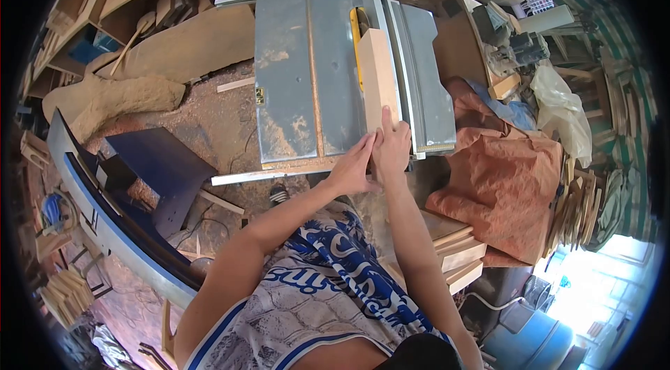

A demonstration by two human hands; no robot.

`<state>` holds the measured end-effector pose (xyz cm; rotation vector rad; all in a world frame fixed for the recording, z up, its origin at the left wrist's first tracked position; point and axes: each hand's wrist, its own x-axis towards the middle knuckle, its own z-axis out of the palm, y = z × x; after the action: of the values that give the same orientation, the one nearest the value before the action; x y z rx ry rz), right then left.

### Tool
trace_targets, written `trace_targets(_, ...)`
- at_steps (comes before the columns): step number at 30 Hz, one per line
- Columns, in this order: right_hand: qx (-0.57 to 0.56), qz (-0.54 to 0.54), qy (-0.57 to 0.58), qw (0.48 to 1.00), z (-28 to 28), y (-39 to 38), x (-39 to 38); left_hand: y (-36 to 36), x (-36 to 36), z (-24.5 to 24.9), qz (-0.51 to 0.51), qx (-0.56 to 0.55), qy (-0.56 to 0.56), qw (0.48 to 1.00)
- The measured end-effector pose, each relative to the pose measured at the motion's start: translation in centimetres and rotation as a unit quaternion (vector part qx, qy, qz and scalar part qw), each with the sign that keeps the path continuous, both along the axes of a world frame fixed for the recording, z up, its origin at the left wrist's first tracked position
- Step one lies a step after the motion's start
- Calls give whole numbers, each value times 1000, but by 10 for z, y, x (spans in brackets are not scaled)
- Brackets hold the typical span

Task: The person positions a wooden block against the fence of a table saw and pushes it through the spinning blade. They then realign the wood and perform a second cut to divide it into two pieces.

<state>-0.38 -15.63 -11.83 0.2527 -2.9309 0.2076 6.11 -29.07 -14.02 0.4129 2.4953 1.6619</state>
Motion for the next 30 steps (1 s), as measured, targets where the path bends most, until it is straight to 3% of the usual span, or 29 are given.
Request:
trace_targets(5,-10,2,-7,1000,1,1,-5,21,-10,-24,65,33,100,992)
trace_targets(11,-23,14,4,1000,5,2,-9,21,-21,-24,50,35,163,985)
trace_targets(18,-52,-5,-15,999,7,2,-16,21,-28,-20,41,-6,177,983)
trace_targets(26,-66,-35,-37,997,8,7,-27,33,-35,-19,67,-103,105,987)
trace_targets(30,-62,-29,-7,998,0,14,-34,38,-41,-21,62,-160,162,972)
